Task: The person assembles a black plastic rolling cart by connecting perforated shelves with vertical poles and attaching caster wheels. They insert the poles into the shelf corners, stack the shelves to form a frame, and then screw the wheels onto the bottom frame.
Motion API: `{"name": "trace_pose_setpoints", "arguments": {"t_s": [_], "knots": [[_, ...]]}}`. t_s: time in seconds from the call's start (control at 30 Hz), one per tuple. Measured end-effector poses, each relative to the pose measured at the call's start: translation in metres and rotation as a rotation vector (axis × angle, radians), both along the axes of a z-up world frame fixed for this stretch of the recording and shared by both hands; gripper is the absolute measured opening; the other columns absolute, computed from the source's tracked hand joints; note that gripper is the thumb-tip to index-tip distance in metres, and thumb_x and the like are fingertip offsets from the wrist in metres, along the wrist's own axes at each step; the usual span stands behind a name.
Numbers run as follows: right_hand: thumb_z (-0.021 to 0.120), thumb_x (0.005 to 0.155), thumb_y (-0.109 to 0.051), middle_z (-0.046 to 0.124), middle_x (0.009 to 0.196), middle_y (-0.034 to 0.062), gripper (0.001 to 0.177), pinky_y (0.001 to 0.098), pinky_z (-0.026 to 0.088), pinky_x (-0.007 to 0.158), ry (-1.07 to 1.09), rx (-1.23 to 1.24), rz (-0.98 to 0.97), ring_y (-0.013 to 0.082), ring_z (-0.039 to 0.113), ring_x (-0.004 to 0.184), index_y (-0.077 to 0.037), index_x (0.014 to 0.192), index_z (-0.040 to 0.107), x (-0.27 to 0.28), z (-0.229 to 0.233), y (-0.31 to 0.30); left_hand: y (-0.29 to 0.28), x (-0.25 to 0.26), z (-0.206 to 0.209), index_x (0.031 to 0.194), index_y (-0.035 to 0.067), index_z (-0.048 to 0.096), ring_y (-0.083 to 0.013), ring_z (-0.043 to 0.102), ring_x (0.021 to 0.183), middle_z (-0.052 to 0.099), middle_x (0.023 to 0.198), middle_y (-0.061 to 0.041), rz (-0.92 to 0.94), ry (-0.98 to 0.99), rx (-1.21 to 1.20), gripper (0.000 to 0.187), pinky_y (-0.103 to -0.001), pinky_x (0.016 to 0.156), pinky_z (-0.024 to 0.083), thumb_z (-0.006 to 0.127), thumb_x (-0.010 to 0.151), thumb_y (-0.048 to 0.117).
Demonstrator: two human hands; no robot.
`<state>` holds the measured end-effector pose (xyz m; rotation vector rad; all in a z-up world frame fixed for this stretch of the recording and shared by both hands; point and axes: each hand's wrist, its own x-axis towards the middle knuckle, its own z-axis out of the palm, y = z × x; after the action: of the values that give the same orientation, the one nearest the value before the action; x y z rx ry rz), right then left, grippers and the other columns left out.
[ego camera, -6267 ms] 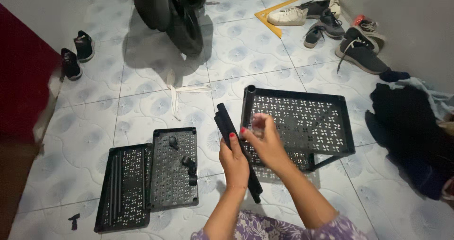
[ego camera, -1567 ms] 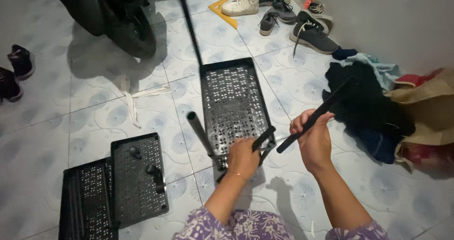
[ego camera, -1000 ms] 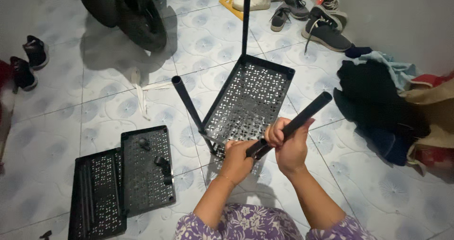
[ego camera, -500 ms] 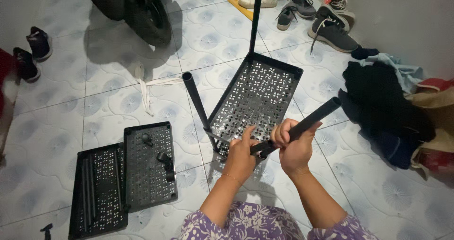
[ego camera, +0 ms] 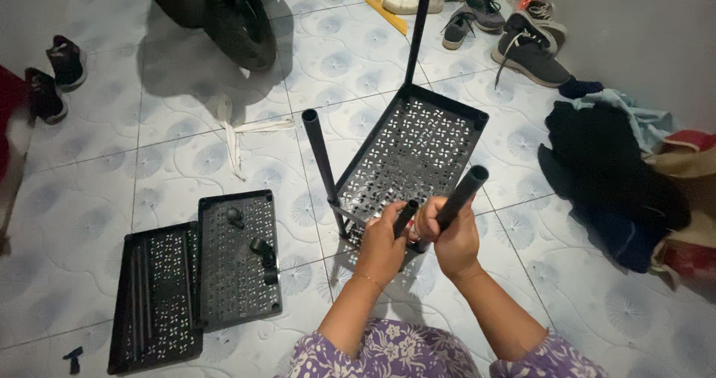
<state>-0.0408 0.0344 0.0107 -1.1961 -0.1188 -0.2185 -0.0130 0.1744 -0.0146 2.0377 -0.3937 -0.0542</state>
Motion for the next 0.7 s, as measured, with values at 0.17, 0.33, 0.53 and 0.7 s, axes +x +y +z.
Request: {"name": "trace_pose_setpoints", "arguments": {"t_s": [0.17, 0.33, 0.53, 0.7], "knots": [[0.039, 0.107, -0.044, 0.035, 0.058, 0.0041, 0.053, 0.0324, 0.030, 0.054, -0.026, -0.109, -0.038, 0.0191, 0.036, 0.055, -0.010, 0.066, 0.035, 0.004, 0.003, -0.001, -0.004, 0.001, -0.005, 0.129, 0.010, 0.060, -0.0393, 0.069, 0.094, 0.073, 0.097, -0.020, 0.026, 0.146, -0.074, 0.038, -0.047, 0.084, 0.053, 0.064, 0.091, 0.012], [0.031, 0.105, -0.039, 0.035, 0.056, 0.0031, 0.052, 0.0309, 0.029, 0.052, 0.041, 0.009, -0.006, 0.0163, 0.034, 0.052, -0.009, 0.063, 0.037, 0.006, 0.001, -0.002, -0.005, 0.000, -0.006, 0.127, 0.010, 0.060, -0.0413, 0.065, 0.094, 0.072, 0.097, -0.023, 0.048, 0.066, -0.043, 0.037, -0.048, 0.083, 0.051, 0.067, 0.092, 0.013], [0.040, 0.103, -0.039, 0.036, 0.058, 0.0028, 0.048, 0.0322, 0.032, 0.057, -0.039, -0.044, 0.013, 0.0159, 0.034, 0.055, -0.010, 0.066, 0.036, -0.001, -0.006, -0.003, -0.008, 0.002, 0.001, 0.128, 0.012, 0.060, -0.0400, 0.066, 0.093, 0.069, 0.094, -0.024, 0.068, 0.167, 0.030, 0.042, -0.047, 0.082, 0.052, 0.067, 0.087, 0.009], [0.045, 0.100, -0.038, 0.037, 0.060, 0.0031, 0.044, 0.0320, 0.031, 0.056, -0.072, -0.008, -0.025, 0.0154, 0.034, 0.054, -0.010, 0.067, 0.035, 0.002, -0.019, 0.000, -0.007, 0.001, -0.002, 0.123, 0.010, 0.061, -0.0370, 0.071, 0.093, 0.073, 0.095, -0.020, 0.060, 0.180, -0.068, 0.030, -0.045, 0.083, 0.054, 0.065, 0.094, 0.016]]}}
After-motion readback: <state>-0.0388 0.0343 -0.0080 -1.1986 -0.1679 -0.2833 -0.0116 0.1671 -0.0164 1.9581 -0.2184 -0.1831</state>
